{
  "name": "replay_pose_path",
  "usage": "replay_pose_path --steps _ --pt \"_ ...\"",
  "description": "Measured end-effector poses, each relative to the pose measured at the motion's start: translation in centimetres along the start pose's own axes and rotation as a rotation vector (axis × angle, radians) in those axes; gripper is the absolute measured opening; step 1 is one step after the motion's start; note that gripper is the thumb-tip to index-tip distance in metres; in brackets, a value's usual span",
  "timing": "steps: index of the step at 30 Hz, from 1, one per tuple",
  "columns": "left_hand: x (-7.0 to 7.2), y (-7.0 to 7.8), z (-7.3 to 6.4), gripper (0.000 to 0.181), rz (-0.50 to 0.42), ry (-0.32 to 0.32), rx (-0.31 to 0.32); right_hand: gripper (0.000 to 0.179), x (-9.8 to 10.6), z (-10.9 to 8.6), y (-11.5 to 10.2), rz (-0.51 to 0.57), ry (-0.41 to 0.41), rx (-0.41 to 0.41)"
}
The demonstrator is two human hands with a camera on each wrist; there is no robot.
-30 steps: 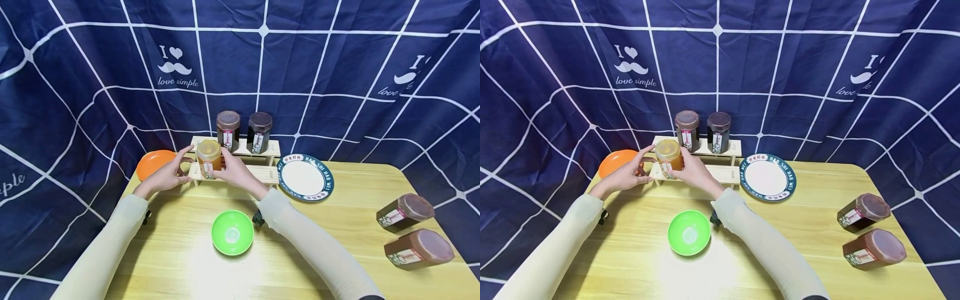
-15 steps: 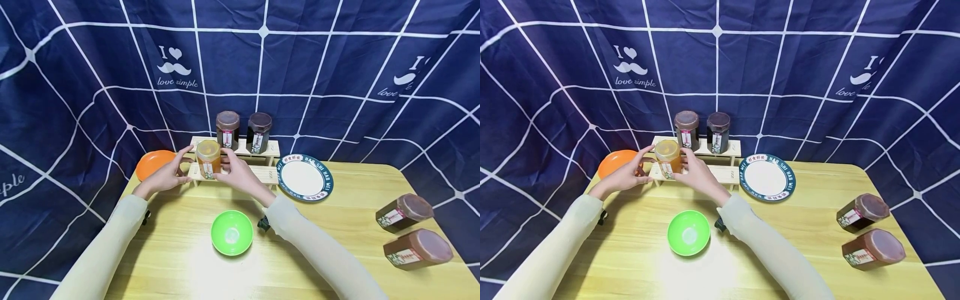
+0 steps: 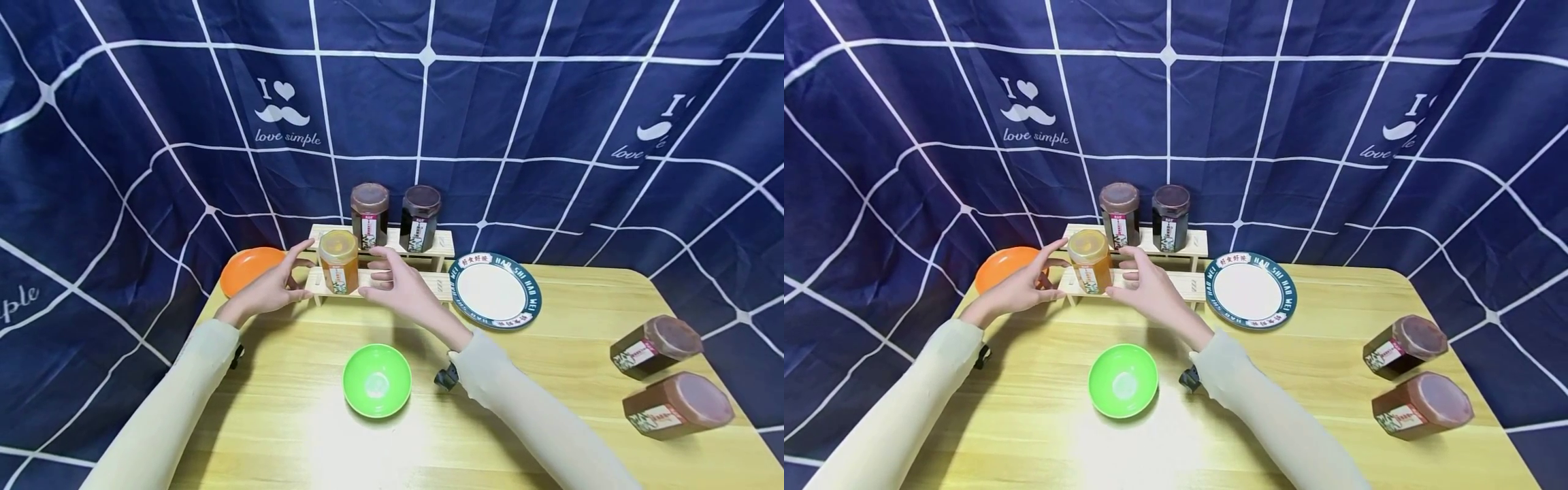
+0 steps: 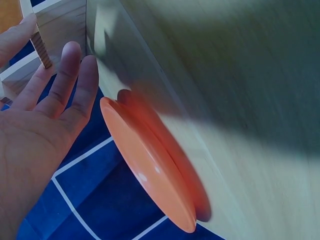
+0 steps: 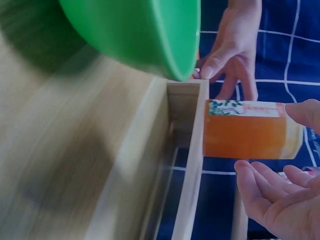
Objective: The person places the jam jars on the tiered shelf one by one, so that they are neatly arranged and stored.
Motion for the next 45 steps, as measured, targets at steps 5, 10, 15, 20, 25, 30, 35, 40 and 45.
replay_pose_path --steps 5,10,15,20,25,30,35,40,45 --pt "0.0 0.1 -0.1 0.107 0.011 0.004 -0.003 0.073 1.0 -1.7 -0.6 -0.001 0.023 0.022" --pt "0.0 0.1 -0.1 0.107 0.021 0.008 -0.004 0.069 2.4 -3.7 -0.6 0.002 0.059 0.007" --pt "-0.1 0.2 -0.1 0.107 0.028 0.008 -0.010 0.066 3.9 -6.0 -0.4 -0.010 0.093 -0.010" --pt "-0.1 0.1 -0.2 0.107 0.039 0.012 -0.008 0.063 5.1 -8.2 -0.6 -0.053 0.123 0.000" --pt "-0.2 0.2 -0.2 0.106 0.048 0.010 -0.009 0.062 6.3 -10.4 -0.7 -0.093 0.165 0.005" --pt "-0.2 0.2 0.0 0.106 0.045 0.009 -0.018 0.063 7.7 -12.9 -0.3 -0.087 0.211 -0.008" --pt "-0.2 0.3 0.0 0.105 0.052 0.011 -0.022 0.063 9.2 -15.6 0.4 -0.093 0.251 -0.032" --pt "-0.3 0.5 0.0 0.105 0.065 0.007 -0.028 0.063 10.6 -18.7 1.1 -0.173 0.290 -0.045" --pt "-0.4 0.4 0.0 0.105 0.077 0.004 -0.019 0.066 11.6 -21.3 1.3 -0.228 0.316 -0.039"
Point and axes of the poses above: each hand's wrist, its own z-axis towards the middle knuckle, its own x-axis out of the back of the hand, y = z × x, the point moved 10 cm from there along z, towards the middle knuckle, and after that the axes turned 13 degrees about -y, right-handed, at the moved point
